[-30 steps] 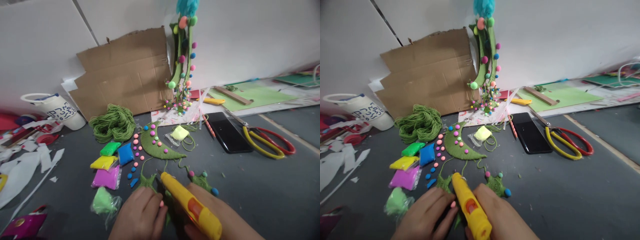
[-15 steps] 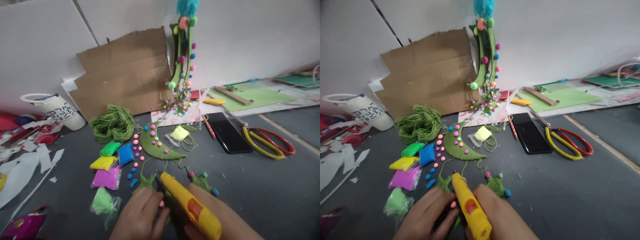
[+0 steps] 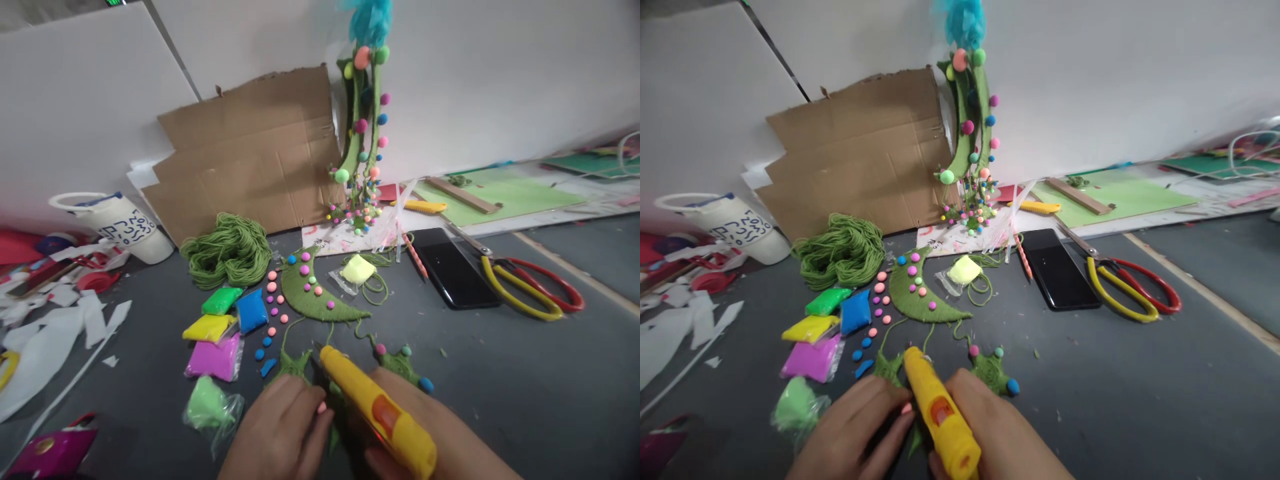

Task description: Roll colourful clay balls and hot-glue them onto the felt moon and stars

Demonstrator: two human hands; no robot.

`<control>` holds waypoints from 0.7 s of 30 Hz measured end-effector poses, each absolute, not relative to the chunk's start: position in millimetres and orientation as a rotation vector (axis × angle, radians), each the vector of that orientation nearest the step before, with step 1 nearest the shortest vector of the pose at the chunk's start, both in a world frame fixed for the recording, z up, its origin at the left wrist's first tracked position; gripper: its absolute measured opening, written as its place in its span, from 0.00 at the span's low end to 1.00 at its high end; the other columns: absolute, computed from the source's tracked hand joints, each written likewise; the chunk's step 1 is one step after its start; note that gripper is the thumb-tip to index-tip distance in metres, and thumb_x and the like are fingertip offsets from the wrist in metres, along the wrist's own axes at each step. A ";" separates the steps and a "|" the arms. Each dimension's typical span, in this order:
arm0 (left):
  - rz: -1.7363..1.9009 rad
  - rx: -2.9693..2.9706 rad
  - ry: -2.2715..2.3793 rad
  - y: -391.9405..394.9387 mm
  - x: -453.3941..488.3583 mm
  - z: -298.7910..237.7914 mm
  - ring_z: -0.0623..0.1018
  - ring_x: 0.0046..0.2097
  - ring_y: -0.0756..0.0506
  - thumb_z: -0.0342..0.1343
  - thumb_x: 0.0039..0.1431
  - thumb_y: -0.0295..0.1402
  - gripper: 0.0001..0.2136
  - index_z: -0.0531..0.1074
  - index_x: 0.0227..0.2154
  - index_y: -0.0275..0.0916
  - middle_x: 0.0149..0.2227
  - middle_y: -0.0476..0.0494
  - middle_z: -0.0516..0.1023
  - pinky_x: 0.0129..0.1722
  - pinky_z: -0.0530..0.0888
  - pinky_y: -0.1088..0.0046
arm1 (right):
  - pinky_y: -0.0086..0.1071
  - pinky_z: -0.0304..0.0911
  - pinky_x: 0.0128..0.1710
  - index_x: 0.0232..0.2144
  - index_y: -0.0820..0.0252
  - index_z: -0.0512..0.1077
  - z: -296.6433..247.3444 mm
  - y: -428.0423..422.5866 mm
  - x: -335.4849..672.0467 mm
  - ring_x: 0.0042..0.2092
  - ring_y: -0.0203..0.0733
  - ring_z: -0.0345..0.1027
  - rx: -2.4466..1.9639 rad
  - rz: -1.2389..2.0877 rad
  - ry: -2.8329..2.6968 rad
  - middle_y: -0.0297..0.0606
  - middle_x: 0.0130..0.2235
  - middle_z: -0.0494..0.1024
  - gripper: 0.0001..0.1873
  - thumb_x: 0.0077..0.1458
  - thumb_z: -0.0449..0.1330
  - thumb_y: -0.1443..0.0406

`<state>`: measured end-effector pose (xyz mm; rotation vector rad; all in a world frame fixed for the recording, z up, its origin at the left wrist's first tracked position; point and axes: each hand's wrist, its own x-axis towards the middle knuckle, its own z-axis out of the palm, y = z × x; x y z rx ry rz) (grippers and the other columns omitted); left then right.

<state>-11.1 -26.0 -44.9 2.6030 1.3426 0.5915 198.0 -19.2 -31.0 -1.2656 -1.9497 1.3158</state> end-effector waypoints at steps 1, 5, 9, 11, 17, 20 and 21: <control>0.616 2.580 1.374 -25.8 -12.4 -41.9 0.75 0.28 0.48 0.50 0.58 0.26 0.05 0.70 0.32 0.39 0.26 0.47 0.75 0.27 0.74 0.74 | 0.31 0.68 0.37 0.33 0.57 0.68 -31.6 -19.4 197.9 0.34 0.41 0.70 -1.255 1.305 -1.940 0.36 0.34 0.75 0.10 0.44 0.58 0.71; 0.728 2.372 1.619 -19.4 -24.6 -27.4 0.78 0.32 0.50 0.52 0.59 0.32 0.04 0.71 0.35 0.42 0.30 0.50 0.78 0.32 0.74 0.77 | 0.33 0.67 0.38 0.32 0.56 0.68 -30.4 -19.6 198.6 0.36 0.43 0.71 -1.250 1.261 -1.733 0.37 0.35 0.76 0.07 0.47 0.57 0.67; 0.787 2.052 1.917 -5.0 -41.8 -15.6 0.78 0.29 0.50 0.51 0.59 0.40 0.08 0.73 0.34 0.45 0.30 0.53 0.79 0.28 0.72 0.78 | 0.33 0.68 0.37 0.36 0.58 0.69 -23.4 -16.5 203.8 0.35 0.42 0.72 -1.214 1.485 -1.387 0.37 0.33 0.76 0.07 0.53 0.57 0.64; 0.793 1.965 1.960 0.0 -45.6 -12.8 0.77 0.29 0.49 0.51 0.58 0.40 0.09 0.73 0.34 0.44 0.31 0.52 0.79 0.28 0.72 0.76 | 0.33 0.67 0.36 0.36 0.59 0.69 -20.4 -12.9 207.0 0.34 0.41 0.72 -1.194 1.569 -1.218 0.36 0.31 0.76 0.09 0.53 0.58 0.62; 0.446 2.033 1.714 -2.5 -23.8 -4.9 0.74 0.38 0.47 0.47 0.60 0.34 0.07 0.71 0.34 0.43 0.37 0.48 0.75 0.37 0.71 0.71 | 0.30 0.65 0.29 0.38 0.58 0.68 -20.1 -1.6 214.0 0.33 0.40 0.69 -1.138 1.648 -0.973 0.34 0.31 0.73 0.15 0.51 0.63 0.58; 0.338 2.092 1.571 1.7 -8.8 -0.1 0.74 0.41 0.47 0.45 0.61 0.31 0.08 0.70 0.35 0.44 0.37 0.49 0.75 0.41 0.70 0.70 | 0.30 0.65 0.27 0.38 0.58 0.69 -20.6 0.3 216.1 0.33 0.41 0.70 -1.117 1.635 -0.965 0.34 0.31 0.73 0.15 0.50 0.63 0.58; 0.337 2.129 1.543 6.2 -4.7 0.1 0.74 0.41 0.47 0.46 0.61 0.31 0.08 0.70 0.35 0.43 0.37 0.49 0.75 0.42 0.70 0.71 | 0.30 0.66 0.27 0.38 0.58 0.69 -20.4 0.4 216.4 0.33 0.41 0.70 -1.116 1.631 -0.964 0.34 0.31 0.74 0.15 0.50 0.63 0.58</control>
